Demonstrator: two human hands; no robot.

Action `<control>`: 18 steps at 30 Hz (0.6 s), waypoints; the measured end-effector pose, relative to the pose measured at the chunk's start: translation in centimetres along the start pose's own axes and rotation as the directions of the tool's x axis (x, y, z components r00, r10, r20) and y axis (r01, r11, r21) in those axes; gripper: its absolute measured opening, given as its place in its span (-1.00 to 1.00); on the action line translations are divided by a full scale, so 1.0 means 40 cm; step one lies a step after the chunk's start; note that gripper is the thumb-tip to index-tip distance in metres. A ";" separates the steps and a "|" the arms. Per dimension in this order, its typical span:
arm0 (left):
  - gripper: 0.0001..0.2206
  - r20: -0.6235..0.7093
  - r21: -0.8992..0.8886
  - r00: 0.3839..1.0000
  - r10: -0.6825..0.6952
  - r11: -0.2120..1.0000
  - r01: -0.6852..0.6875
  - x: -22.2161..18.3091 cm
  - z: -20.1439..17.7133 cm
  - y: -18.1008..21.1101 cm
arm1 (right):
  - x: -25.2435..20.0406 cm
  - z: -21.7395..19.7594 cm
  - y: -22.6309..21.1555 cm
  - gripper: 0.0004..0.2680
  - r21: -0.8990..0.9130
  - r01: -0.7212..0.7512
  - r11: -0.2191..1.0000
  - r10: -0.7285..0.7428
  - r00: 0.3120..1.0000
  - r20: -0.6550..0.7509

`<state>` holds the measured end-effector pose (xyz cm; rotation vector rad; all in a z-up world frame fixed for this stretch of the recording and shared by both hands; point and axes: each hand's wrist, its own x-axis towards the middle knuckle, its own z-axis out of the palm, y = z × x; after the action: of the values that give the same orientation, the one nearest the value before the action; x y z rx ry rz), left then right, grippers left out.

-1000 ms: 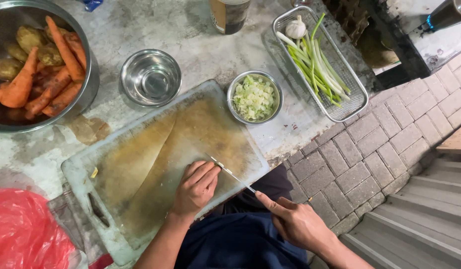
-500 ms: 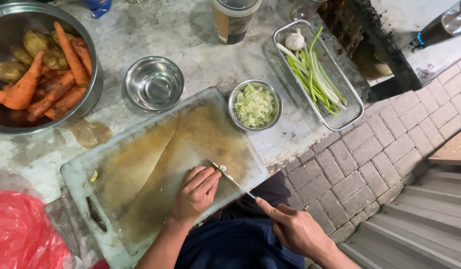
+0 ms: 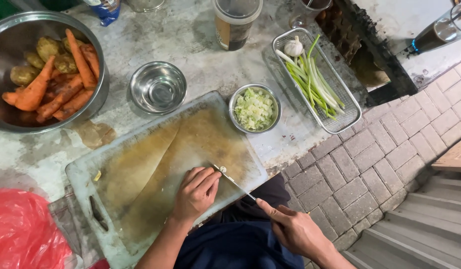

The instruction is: Slicing a clove of garlic into thin pieces on a cutting board using a kitchen knife.

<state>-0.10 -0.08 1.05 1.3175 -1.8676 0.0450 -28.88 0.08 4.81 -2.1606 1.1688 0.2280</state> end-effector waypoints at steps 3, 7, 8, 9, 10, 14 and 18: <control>-0.90 -0.011 -0.010 1.000 -0.003 1.000 0.003 0.000 0.000 0.001 | 0.001 0.014 0.015 -0.53 -0.015 0.052 0.999 -0.053 0.996 -0.073; -0.89 0.000 0.010 1.000 0.006 1.000 -0.006 -0.009 -0.001 -0.002 | -0.004 0.015 0.010 -0.53 -0.023 0.041 0.999 -0.043 0.995 -0.093; -0.88 -0.002 0.012 1.000 0.006 1.000 -0.006 -0.013 0.001 -0.002 | -0.004 0.015 0.014 -0.53 -0.040 0.008 0.999 -0.011 0.995 -0.095; -0.88 -0.005 0.011 1.000 0.010 1.000 -0.010 -0.014 0.004 -0.004 | -0.003 0.015 0.017 -0.52 -0.057 -0.029 0.998 0.023 0.994 -0.103; -0.88 -0.007 0.011 1.000 0.010 1.000 -0.010 -0.012 0.004 -0.007 | -0.002 0.006 0.019 -0.52 -0.059 -0.028 0.998 0.022 0.994 -0.104; -0.87 0.008 0.015 1.000 0.003 1.000 -0.003 -0.016 0.005 -0.002 | -0.010 -0.017 0.039 -0.56 -0.099 -0.003 0.995 -0.019 0.974 -0.224; -0.93 0.038 0.022 0.999 0.013 1.000 -0.014 -0.004 -0.010 0.003 | -0.008 -0.038 0.045 -0.66 -0.267 0.092 0.959 -0.216 0.846 -0.487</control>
<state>0.06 0.29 1.27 1.3296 -1.9133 0.0481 -30.72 -1.31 5.29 -2.6093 1.2872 -0.3249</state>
